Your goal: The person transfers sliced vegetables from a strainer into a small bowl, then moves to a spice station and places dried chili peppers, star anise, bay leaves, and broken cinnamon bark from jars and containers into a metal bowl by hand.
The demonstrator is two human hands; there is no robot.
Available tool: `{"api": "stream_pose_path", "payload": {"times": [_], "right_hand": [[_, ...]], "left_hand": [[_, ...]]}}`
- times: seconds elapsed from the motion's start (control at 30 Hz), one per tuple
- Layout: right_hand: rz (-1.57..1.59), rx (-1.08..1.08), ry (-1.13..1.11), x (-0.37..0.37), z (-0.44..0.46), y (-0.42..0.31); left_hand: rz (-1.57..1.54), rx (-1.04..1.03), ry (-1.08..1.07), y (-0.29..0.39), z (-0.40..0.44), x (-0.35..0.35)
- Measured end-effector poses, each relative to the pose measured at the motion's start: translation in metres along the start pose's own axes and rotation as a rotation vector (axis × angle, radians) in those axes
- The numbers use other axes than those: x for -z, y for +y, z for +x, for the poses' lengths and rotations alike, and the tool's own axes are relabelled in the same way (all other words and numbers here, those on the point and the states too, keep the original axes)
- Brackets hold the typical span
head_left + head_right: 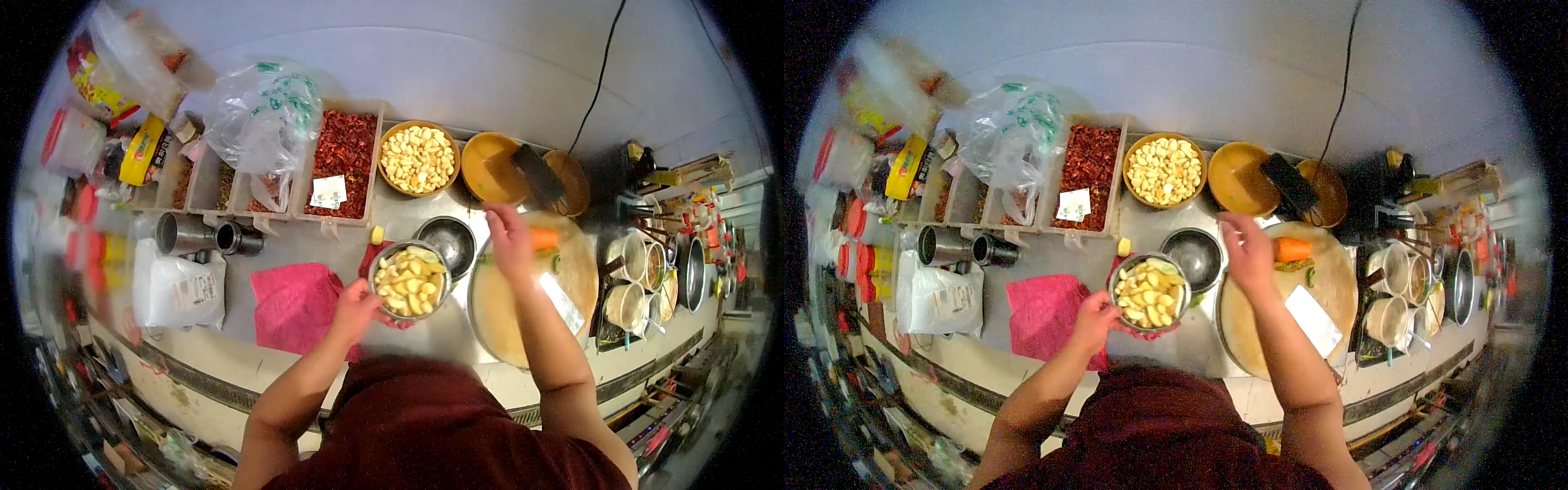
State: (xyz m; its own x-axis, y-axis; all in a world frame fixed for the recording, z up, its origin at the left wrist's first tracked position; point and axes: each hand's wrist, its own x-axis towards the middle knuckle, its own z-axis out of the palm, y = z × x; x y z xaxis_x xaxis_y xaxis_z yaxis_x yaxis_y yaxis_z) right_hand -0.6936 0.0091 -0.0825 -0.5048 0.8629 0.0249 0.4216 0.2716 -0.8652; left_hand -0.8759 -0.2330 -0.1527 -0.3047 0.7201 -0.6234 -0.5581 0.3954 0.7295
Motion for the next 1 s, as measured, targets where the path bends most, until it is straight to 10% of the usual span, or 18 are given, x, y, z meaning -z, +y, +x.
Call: {"api": "stream_pose_path", "payload": {"times": [0.5, 0.93, 1.0], "right_hand": [[-0.490, -0.142, -0.043, -0.040, -0.017, 0.106], [0.361, -0.362, -0.284, -0.029, -0.037, 0.016], [0.357, -0.315, -0.338, -0.043, -0.047, -0.011]], "left_hand": [[-0.149, -0.080, 0.388, -0.041, -0.028, 0.111], [-0.086, -0.157, 0.589, -0.041, -0.038, 0.137], [0.861, -0.583, 0.812, 0.002, -0.064, 0.101]]}}
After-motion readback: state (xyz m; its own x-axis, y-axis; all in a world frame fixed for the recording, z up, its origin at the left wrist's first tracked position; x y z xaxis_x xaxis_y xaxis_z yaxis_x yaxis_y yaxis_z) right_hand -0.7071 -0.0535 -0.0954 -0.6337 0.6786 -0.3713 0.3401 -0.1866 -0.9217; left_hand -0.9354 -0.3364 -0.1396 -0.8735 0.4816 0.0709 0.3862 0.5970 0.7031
